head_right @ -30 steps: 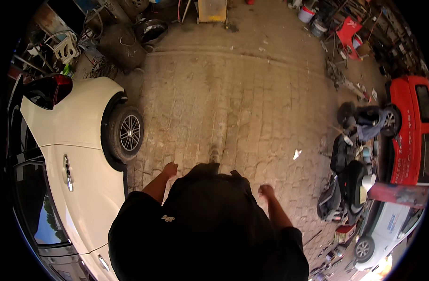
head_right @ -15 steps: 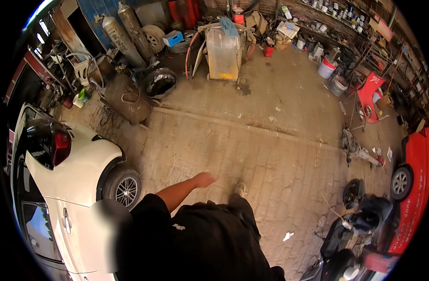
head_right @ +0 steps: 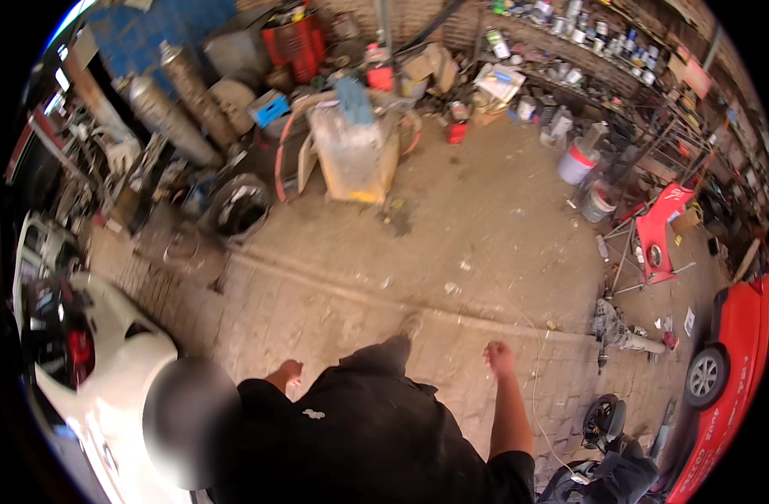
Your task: The person sands the edge of a car door frame with a sanding block. They then walk to a workbench to retrieve a heat gun, plug it in, and return to the car to apply heat to the door frame edge.
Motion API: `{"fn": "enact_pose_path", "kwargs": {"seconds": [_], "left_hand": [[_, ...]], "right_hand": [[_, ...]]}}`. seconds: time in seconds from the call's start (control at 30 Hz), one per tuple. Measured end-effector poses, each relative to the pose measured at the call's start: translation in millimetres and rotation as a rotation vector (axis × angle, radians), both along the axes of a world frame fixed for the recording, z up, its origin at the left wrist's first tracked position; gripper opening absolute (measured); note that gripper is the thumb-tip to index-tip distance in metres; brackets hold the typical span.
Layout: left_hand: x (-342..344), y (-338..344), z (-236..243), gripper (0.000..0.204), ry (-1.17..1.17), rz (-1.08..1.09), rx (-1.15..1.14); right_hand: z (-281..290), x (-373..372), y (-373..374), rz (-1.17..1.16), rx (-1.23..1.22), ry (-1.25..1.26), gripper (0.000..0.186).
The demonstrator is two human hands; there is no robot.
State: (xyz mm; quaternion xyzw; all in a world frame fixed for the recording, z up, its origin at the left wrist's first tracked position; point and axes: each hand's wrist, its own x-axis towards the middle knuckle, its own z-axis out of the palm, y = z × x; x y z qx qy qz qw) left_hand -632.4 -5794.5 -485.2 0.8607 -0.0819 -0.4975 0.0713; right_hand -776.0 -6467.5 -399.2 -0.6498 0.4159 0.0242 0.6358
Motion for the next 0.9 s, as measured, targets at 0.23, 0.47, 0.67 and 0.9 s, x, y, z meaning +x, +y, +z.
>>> {"fn": "enact_pose_path", "kwargs": {"seconds": [0.23, 0.47, 0.67, 0.9], "left_hand": [[286.7, -366.6, -12.9, 0.037, -0.257, -0.663, -0.269], [473.4, -726.3, 113.8, 0.032, -0.342, -0.196, -0.645], [547.0, -813.0, 97.5, 0.027, -0.264, -0.565, -0.538], [654.0, -756.9, 54.4, 0.023, -0.288, -0.836, -0.171]], "right_hand": [[-22.7, -52.2, -27.1, 0.161, 0.068, 0.482, 0.024], [-25.9, 28.8, -120.7, -0.130, 0.191, 0.679, 0.024], [-49.3, 166.0, -300.7, 0.519, -0.199, 0.632, 0.024], [36.3, 479.5, -618.0, -0.244, -0.249, 0.151, 0.021]]}}
